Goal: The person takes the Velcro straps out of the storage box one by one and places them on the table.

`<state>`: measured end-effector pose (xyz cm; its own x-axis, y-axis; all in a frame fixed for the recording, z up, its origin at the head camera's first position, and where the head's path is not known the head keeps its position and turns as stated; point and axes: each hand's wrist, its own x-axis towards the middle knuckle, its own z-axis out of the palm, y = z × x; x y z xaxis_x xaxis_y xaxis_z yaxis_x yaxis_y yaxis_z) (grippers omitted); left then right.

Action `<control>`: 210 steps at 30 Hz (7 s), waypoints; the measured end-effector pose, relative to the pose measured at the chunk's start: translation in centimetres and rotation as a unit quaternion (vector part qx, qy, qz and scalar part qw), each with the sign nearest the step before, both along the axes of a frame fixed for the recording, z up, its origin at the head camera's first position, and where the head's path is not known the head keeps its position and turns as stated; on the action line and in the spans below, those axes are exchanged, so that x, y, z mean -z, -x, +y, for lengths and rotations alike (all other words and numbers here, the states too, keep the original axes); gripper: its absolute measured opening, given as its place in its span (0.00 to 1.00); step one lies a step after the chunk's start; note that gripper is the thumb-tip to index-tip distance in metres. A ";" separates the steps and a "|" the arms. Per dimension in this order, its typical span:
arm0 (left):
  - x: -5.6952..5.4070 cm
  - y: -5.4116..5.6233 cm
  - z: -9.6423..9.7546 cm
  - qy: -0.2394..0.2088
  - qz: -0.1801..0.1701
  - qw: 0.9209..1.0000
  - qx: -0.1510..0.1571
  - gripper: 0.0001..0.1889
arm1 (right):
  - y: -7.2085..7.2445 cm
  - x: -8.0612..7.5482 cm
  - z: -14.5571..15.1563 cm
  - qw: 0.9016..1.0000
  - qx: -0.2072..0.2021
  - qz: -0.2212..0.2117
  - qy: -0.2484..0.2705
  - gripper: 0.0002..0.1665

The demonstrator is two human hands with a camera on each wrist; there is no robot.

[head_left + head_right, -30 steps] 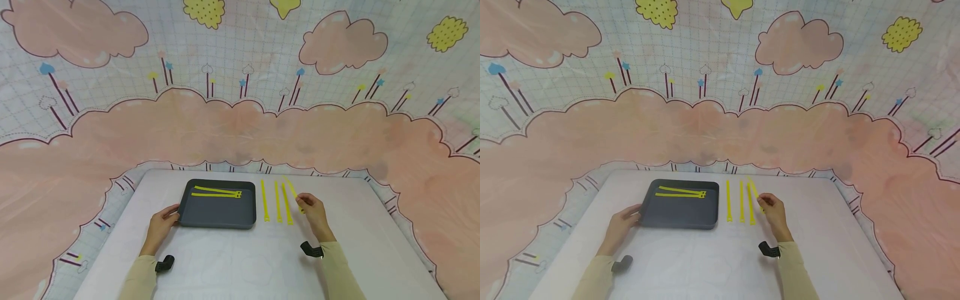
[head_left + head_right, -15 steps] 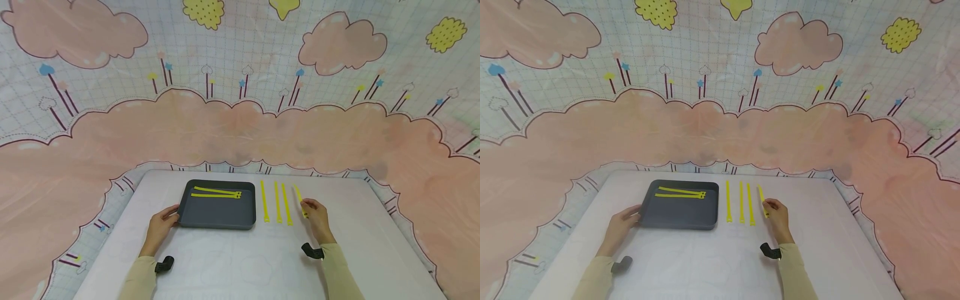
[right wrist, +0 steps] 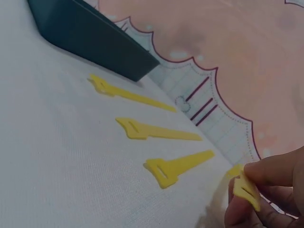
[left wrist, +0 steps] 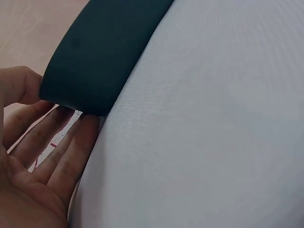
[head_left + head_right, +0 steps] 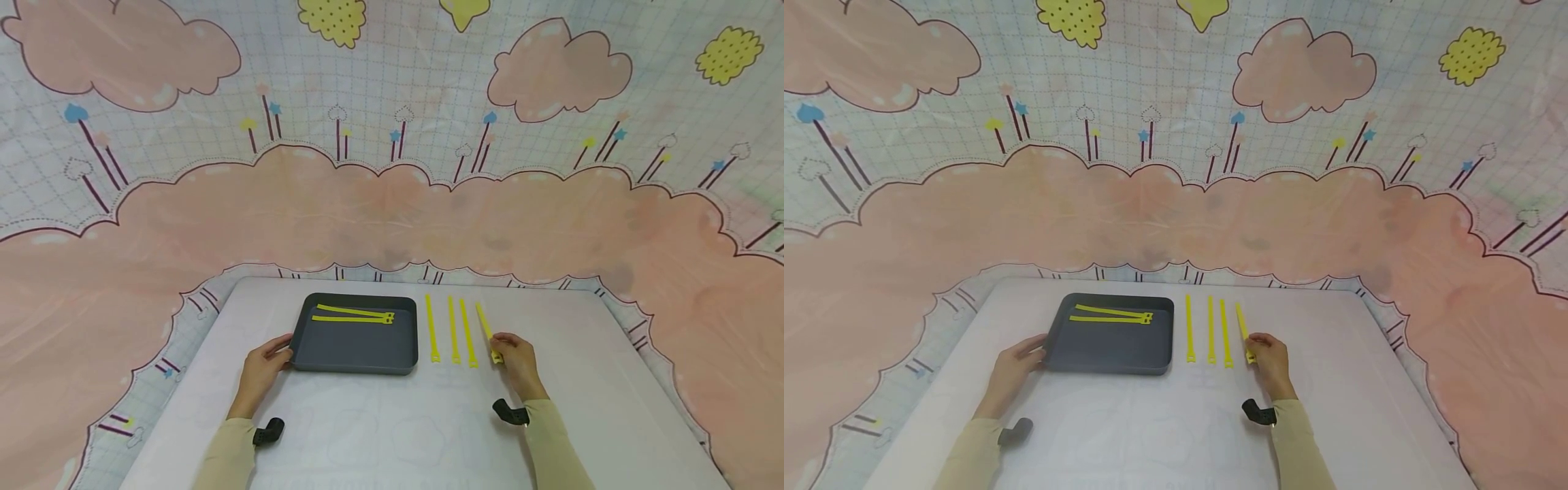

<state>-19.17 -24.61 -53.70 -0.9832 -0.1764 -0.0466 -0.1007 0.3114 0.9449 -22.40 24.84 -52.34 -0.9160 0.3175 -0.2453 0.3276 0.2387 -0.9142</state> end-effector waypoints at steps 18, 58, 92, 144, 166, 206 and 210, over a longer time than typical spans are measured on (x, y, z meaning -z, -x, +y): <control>-0.2 0.0 -0.1 -0.006 -0.009 1.000 -0.003 0.21 | 0.0 0.0 0.3 0.999 -0.012 -0.026 -0.035 0.18; 0.2 0.1 -0.1 0.000 -0.004 1.000 -0.001 0.21 | -1.8 -6.1 -2.0 0.992 -0.063 0.094 0.052 0.18; 0.0 0.1 0.1 -0.007 0.002 1.000 -0.004 0.21 | -0.2 -9.6 -11.5 0.967 -0.175 0.155 0.103 0.17; 0.4 -0.1 0.2 -0.012 0.013 1.000 -0.011 0.21 | 5.3 -2.8 -21.6 0.963 -0.259 0.069 0.043 0.23; 0.2 -0.2 0.3 -0.018 0.005 1.000 -0.008 0.22 | 6.1 -2.1 -22.3 0.964 -0.264 0.016 0.005 0.19; -0.3 -0.4 0.4 -0.015 0.008 1.000 -0.011 0.21 | 6.6 -0.7 -23.1 0.943 -0.239 0.057 -0.222 0.04; -0.3 -0.5 0.3 -0.016 0.010 1.000 -0.007 0.22 | 6.6 -0.6 -23.0 0.938 -0.247 0.067 -0.234 0.02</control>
